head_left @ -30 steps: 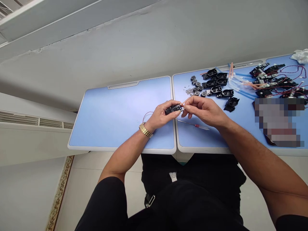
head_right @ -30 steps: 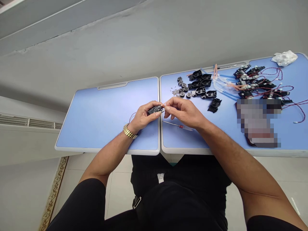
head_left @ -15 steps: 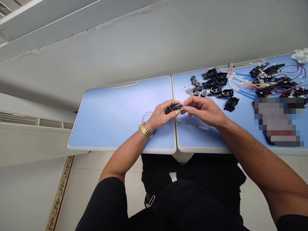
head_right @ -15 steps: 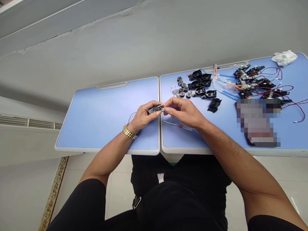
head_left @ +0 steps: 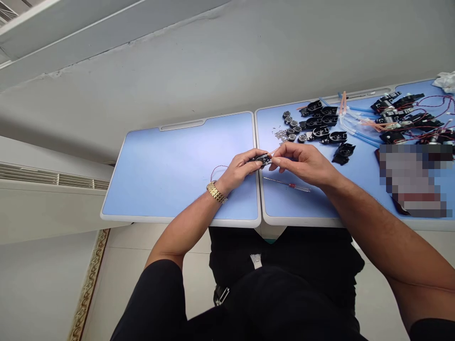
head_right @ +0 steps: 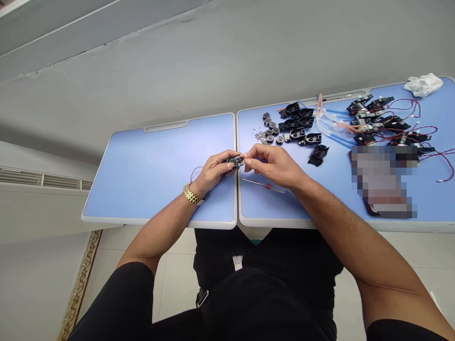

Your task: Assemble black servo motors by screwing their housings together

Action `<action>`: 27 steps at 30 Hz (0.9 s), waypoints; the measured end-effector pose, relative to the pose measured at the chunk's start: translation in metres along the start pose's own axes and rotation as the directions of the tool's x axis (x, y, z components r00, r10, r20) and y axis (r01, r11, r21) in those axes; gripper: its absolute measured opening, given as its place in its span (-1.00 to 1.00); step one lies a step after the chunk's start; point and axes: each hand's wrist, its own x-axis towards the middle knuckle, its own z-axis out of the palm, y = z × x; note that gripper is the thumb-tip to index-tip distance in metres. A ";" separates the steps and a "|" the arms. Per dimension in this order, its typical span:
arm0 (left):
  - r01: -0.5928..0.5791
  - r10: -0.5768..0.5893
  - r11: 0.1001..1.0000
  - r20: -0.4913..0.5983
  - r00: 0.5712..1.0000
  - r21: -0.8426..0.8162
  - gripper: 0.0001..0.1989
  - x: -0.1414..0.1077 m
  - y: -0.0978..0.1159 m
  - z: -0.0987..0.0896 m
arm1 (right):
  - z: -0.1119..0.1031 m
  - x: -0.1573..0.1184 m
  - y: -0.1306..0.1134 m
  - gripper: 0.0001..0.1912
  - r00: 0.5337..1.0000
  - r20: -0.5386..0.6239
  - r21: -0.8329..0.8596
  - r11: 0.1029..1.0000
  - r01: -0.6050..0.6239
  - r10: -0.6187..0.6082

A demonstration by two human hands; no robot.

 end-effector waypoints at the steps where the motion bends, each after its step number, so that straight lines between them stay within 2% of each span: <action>1: 0.002 -0.002 1.000 0.001 1.000 -0.008 -0.53 0.000 0.000 0.000 | 0.000 0.000 0.001 -0.53 1.000 -0.002 -0.003 1.000 -0.002 0.002; 13: -0.004 0.003 0.999 -0.012 1.000 -0.052 -0.54 0.000 0.001 0.001 | 0.004 -0.001 -0.001 -0.46 1.000 -0.010 0.008 1.000 -0.027 0.027; 19: -0.012 0.012 0.994 0.002 1.000 -0.107 -0.55 -0.001 0.003 0.001 | 0.000 -0.002 -0.003 -0.52 1.000 -0.019 0.015 1.000 -0.024 0.024; 23: 0.027 -0.030 0.985 -0.013 0.999 -0.169 -0.54 0.001 0.007 0.002 | -0.007 -0.002 -0.004 -0.60 0.992 -0.124 -0.109 0.994 0.022 -0.036; 27: 0.068 -0.077 0.971 -0.031 0.997 -0.229 -0.53 0.002 0.012 0.003 | -0.010 -0.003 -0.006 -0.53 0.945 -0.271 -0.295 0.950 0.099 -0.183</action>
